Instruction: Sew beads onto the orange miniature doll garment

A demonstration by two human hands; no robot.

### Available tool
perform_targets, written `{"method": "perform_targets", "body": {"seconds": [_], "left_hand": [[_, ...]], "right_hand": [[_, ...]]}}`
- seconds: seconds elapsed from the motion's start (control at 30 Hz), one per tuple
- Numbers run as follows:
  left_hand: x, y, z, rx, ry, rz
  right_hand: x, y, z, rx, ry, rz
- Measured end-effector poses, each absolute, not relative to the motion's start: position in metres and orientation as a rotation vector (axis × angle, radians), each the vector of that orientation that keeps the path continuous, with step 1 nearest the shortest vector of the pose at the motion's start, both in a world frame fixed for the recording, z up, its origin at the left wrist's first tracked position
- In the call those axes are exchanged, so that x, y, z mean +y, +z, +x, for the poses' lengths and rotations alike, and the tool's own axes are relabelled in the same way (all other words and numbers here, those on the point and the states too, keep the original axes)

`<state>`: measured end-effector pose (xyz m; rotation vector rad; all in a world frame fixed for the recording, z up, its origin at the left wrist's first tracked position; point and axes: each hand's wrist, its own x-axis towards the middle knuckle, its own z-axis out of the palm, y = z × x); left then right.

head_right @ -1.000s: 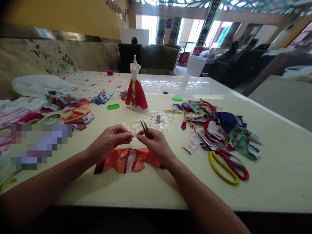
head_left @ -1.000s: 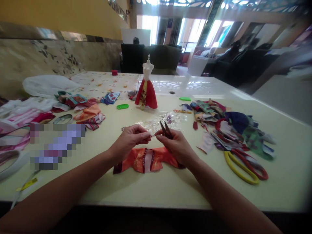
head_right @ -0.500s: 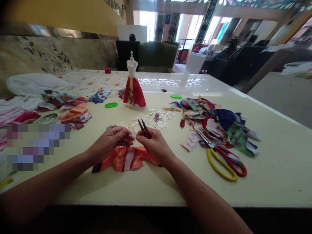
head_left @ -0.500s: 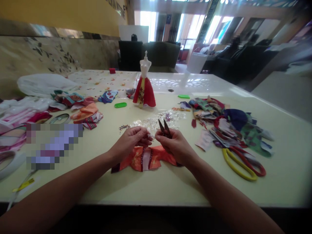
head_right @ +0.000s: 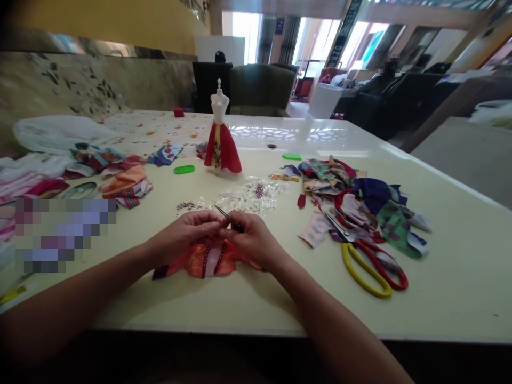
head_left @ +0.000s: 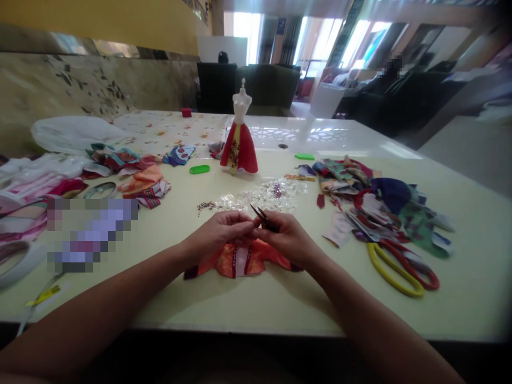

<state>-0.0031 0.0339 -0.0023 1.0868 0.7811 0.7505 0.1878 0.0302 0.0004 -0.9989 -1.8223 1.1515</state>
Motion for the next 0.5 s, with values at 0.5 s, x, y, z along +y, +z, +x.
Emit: {"method": "perform_targets", "body": {"seconds": [0.5], "left_hand": [[0.0352, 0.0003, -0.0054, 0.835, 0.848, 1.059]], "right_hand": [[0.0312, 0.0084, 0.1934, -1.696, 1.086, -1.136]]}}
